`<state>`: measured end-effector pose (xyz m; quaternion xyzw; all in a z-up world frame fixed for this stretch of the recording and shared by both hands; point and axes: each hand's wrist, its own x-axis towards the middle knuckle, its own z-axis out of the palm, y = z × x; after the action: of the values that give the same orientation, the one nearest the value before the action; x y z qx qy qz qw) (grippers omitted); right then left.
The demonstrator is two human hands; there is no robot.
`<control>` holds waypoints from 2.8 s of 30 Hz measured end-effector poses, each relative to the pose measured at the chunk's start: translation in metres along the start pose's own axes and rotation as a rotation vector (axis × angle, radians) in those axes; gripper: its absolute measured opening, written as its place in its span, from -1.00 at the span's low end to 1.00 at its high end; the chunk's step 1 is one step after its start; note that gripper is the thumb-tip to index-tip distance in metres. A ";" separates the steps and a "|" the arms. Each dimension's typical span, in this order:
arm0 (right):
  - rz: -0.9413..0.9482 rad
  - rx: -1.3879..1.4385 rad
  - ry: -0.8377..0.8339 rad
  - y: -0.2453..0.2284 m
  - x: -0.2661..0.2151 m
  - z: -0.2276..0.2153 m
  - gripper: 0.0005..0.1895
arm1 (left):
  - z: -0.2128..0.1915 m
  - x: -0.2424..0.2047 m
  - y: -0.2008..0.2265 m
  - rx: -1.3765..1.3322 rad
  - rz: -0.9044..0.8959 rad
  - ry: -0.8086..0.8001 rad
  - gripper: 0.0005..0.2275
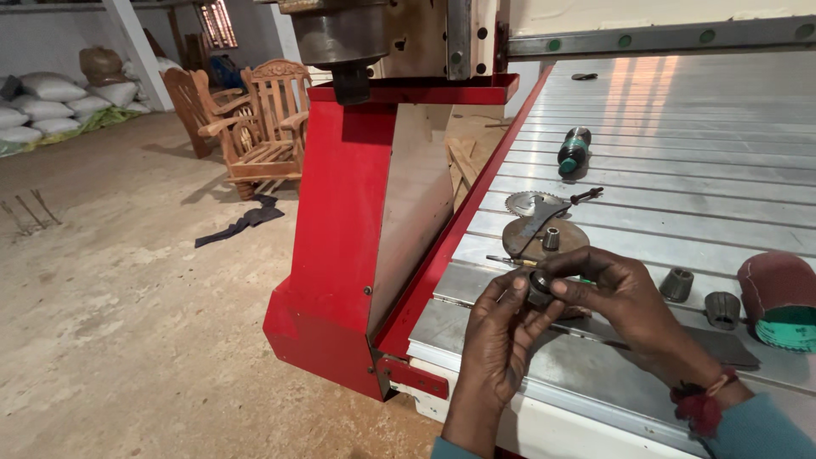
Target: The person removes a tool holder assembly from a large machine using a screwdriver, wipes the internal and external surfaces of the components with a cloth, and handles small metal nuts and a collet on a work surface.
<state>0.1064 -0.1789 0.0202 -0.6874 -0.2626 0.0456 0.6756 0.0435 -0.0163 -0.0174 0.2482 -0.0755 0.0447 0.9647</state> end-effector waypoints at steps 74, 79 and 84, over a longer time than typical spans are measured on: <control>0.331 0.551 -0.098 0.008 0.002 -0.015 -0.61 | 0.032 -0.025 -0.009 1.047 0.790 0.058 -0.63; 0.315 0.537 -0.109 0.007 0.000 -0.015 -0.62 | 0.030 -0.027 -0.008 1.030 0.788 0.023 -0.64; 0.279 0.546 -0.153 0.018 0.004 -0.023 -0.61 | 0.029 -0.028 -0.008 1.042 0.824 -0.004 -0.64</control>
<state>0.1248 -0.1973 0.0058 -0.5045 -0.1940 0.2581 0.8008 0.0132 -0.0386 -0.0012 0.6330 -0.1344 0.4401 0.6225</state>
